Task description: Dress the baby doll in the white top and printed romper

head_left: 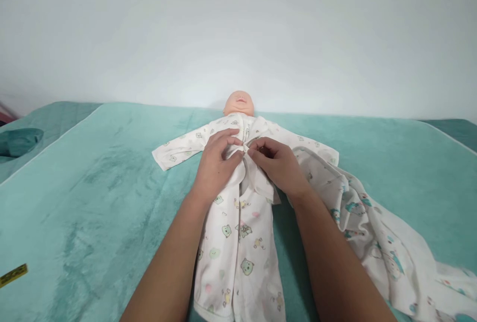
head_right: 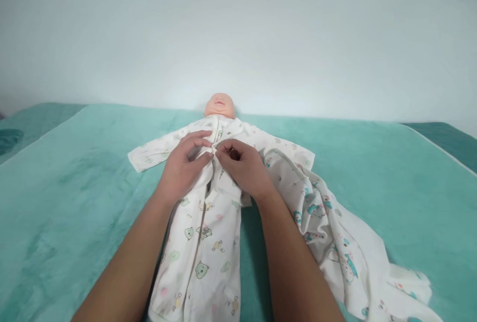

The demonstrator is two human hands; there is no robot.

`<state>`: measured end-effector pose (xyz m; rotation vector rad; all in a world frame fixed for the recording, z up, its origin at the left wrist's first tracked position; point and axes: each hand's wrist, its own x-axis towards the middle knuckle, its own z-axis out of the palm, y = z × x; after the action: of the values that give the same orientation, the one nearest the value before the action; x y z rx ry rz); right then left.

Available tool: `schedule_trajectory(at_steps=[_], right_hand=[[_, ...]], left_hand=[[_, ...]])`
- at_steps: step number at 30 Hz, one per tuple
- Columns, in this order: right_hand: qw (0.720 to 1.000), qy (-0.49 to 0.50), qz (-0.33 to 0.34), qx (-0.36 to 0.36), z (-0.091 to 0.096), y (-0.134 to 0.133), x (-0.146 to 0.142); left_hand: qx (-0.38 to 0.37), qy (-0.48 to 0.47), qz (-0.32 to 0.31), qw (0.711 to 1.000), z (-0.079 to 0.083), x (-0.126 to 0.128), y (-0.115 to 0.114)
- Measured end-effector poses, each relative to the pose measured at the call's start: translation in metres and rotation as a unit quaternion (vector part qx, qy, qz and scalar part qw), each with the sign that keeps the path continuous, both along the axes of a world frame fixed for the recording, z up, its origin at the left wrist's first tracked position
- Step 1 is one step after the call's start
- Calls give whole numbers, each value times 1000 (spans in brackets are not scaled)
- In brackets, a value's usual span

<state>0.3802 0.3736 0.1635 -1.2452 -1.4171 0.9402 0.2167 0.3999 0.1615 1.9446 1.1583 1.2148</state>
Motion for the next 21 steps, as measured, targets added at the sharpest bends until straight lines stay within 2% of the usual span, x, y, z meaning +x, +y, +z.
schedule_trajectory(at_steps=[9,16,19,21], right_hand=[[997,-50,-55,11,2,-2,-7],[995,-36,-94,1,2,0,-10],[995,-3,-103,-6,0,1,-10],[992,62,-112,0,-3,3,-10]], left_hand=[[13,11,-11,1000,3,-1,-2],[10,-14,-9,1000,-1,0,0],[13,-42,23,999,-5,2,1],[4,-52,68,996,-5,2,1]])
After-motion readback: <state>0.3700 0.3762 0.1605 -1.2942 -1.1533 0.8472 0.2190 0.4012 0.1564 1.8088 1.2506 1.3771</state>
